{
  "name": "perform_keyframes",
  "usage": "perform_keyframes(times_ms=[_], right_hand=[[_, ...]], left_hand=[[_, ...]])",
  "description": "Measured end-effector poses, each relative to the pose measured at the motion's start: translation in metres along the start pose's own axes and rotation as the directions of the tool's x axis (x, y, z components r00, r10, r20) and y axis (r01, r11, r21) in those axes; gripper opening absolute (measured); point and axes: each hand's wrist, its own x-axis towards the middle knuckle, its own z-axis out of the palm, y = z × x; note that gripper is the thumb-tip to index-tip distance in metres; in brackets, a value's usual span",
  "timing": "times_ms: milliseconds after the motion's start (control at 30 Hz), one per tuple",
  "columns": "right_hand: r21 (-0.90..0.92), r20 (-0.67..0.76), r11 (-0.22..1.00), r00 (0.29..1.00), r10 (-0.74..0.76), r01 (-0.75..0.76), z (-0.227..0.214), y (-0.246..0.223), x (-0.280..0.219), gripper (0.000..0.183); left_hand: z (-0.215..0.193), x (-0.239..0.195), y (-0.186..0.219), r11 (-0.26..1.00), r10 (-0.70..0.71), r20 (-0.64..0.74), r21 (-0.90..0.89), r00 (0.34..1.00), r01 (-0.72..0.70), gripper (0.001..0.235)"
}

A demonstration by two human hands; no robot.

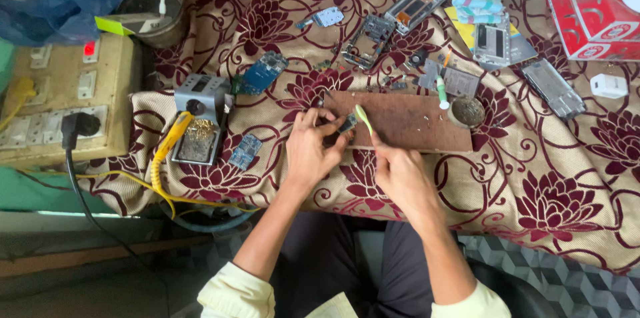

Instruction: The person cleans a small blue circuit board and a black phone frame using a toothbrush and a small screwdriver. They scrub the components on a wooden board, then scrape and brush the phone frame, placing the cleaned items on the table.

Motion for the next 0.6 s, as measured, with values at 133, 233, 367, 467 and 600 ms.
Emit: perform_keyframes(times_ms=[133,233,367,467,600], right_hand=[[-0.061,-0.052,0.991,0.991,-0.12,0.116,-0.006,-0.002,-0.002,0.034],[-0.105,-0.067,0.973,0.974,-0.215,0.207,-0.001,-0.01,-0.004,0.03],[-0.11,0.019,0.991,0.997,-0.079,0.08,-0.004,-0.025,-0.004,0.045],[-0.138,0.125,0.99,0.991,0.047,-0.03,-0.017,-0.025,-0.002,0.045],[-0.072,0.083,0.991,0.99,-0.111,0.117,-0.01,-0.021,-0.005,0.021]], left_hand=[[0.001,0.001,-0.001,1.0,0.03,-0.01,0.009,0.999,-0.03,0.028],[0.003,0.002,-0.004,1.0,0.023,0.002,0.005,1.0,-0.023,0.027],[0.003,0.001,-0.005,1.0,0.011,0.01,0.009,1.0,-0.012,0.026],[0.005,0.004,-0.002,1.0,0.014,0.013,0.004,1.0,-0.014,0.027],[0.001,0.0,-0.006,0.999,0.037,0.007,0.011,0.999,-0.037,0.026]])
